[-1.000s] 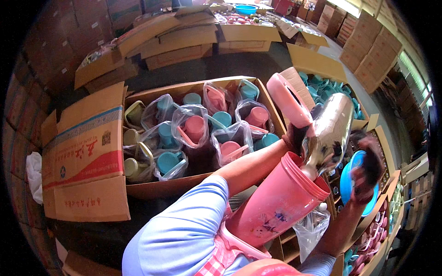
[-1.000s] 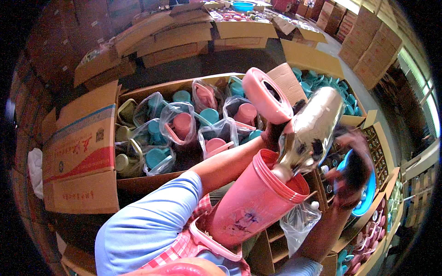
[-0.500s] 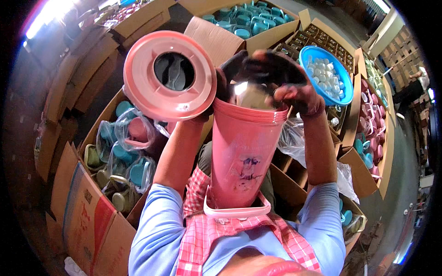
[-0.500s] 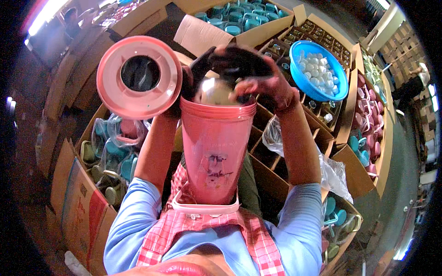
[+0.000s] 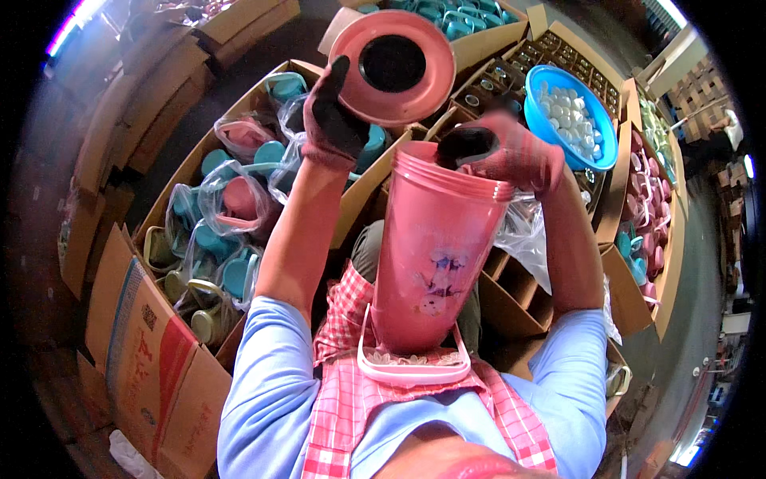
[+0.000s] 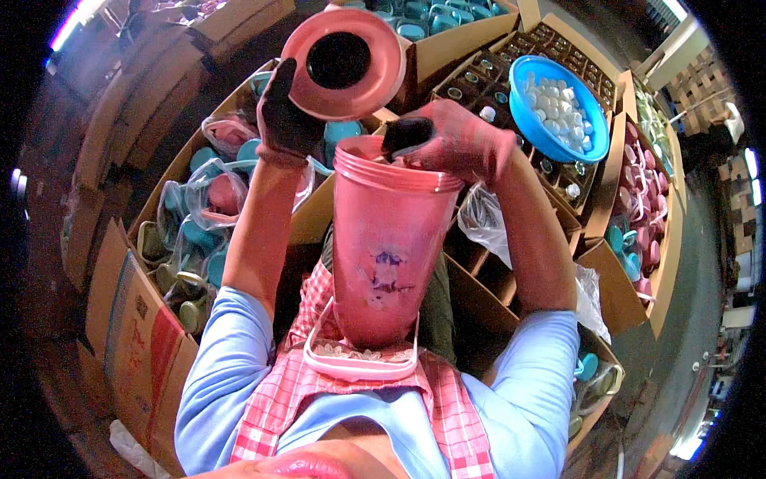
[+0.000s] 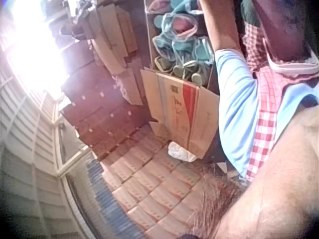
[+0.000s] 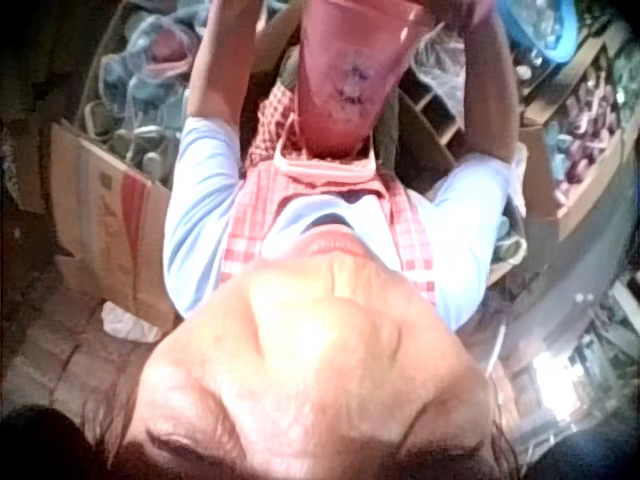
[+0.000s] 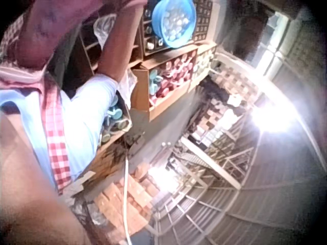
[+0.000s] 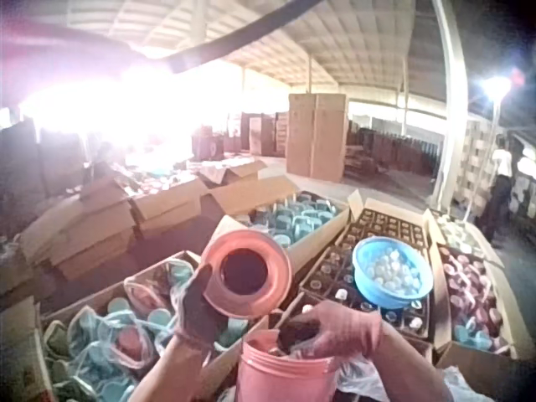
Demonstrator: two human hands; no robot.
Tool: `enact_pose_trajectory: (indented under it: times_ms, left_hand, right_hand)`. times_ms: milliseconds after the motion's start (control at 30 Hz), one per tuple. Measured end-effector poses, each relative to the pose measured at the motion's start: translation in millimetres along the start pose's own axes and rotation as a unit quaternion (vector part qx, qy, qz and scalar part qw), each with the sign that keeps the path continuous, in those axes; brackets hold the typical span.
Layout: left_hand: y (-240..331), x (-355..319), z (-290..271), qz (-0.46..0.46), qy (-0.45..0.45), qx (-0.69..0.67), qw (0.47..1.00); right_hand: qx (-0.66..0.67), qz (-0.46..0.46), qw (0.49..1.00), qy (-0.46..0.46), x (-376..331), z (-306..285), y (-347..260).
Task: The person packs pink plastic containers into clear plastic bags and places them into a cardboard box. They also handle and organize other colorful containers, including blue and green ones, within the box.
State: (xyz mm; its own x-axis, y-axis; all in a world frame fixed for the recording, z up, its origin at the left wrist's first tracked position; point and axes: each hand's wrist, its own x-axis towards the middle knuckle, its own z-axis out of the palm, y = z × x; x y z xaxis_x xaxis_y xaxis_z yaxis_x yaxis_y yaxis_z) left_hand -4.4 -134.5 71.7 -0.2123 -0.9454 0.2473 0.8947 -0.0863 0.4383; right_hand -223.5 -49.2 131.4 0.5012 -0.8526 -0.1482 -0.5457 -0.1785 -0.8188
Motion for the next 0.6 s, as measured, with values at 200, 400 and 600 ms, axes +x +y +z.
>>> enact_pose_trajectory:
  times_ms: [200, 400, 600]
  left_hand:
    - [7.9, -32.2, -9.1, 0.238, -0.049, 0.309, 0.919]
    - [1.1, -45.9, 17.6, 0.04, -0.229, 0.313, 0.921]
    - [4.4, -24.6, 38.0, 0.156, -0.297, 0.425, 0.841]
  right_hand:
    - [0.422, -0.223, 0.832, 0.283, -8.3, 12.6, 32.9]
    - [0.635, -0.228, 0.713, 0.19, 14.9, 41.8, 64.7]
    - [0.572, -0.389, 0.701, 0.174, 34.0, 45.8, 70.6]
